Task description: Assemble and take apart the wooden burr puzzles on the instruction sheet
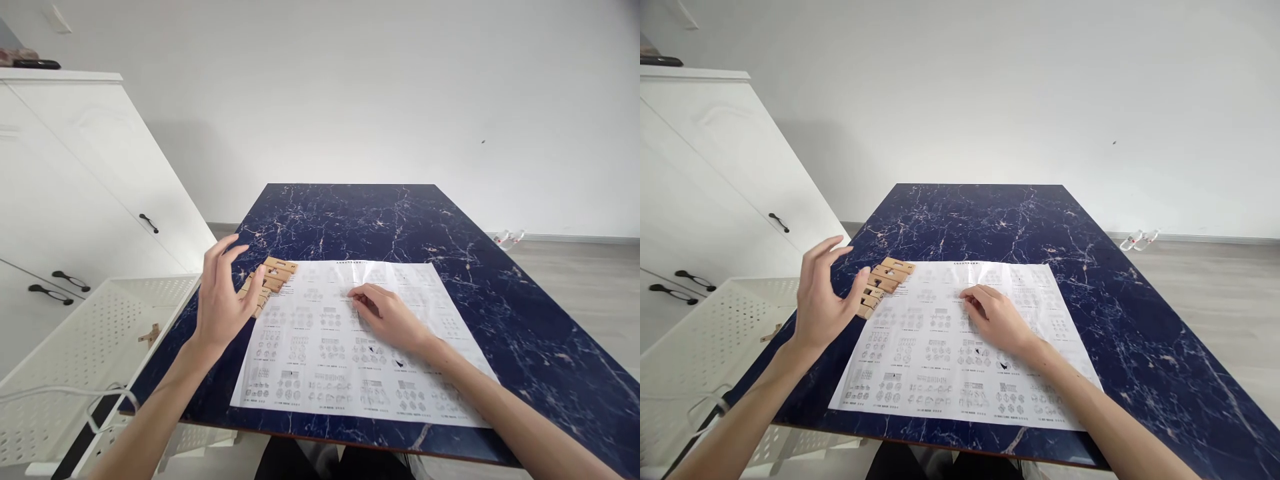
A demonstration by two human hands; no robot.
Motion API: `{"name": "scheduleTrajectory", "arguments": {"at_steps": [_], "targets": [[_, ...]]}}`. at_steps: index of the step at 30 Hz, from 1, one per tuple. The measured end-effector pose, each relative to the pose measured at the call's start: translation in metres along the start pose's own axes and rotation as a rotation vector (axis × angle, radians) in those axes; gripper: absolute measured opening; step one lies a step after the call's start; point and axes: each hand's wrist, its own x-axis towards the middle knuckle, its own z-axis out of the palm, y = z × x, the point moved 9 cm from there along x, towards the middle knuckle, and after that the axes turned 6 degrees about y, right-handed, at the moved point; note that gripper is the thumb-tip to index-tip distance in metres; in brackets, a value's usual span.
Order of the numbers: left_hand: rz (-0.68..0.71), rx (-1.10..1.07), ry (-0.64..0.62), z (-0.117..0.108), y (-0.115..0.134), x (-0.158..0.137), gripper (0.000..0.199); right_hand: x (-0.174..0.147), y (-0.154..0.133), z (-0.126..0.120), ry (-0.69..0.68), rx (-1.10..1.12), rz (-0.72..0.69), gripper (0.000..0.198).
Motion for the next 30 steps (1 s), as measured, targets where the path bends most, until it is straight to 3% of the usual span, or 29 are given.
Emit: {"name": "scheduleTrajectory", "arguments": {"at_steps": [3, 5, 9, 12, 18, 30], "targets": [[-0.003, -0.111, 0.054, 0.017, 0.017, 0.019, 0.024, 0.0, -0.001, 0.0, 0.003, 0.002, -0.011, 0.023], [-0.02, -0.219, 0.003, 0.043, 0.032, 0.021, 0.018, 0.0, -0.002, 0.0, 0.009, 0.01, -0.02, 0.023], [0.05, -0.447, -0.421, 0.117, 0.077, 0.0, 0.019, 0.001, 0.0, -0.002, 0.041, 0.023, -0.017, 0.021], [0.099, -0.548, -0.59, 0.145, 0.097, -0.018, 0.019, 0.003, 0.001, -0.003, 0.063, -0.004, -0.026, 0.019], [0.035, -0.618, -0.695, 0.162, 0.089, -0.031, 0.018, 0.004, -0.002, -0.002, 0.05, -0.004, -0.034, 0.017], [0.065, -0.563, -0.708, 0.158, 0.087, -0.035, 0.017, 0.003, -0.01, -0.001, 0.032, 0.022, -0.089, 0.031]]}}
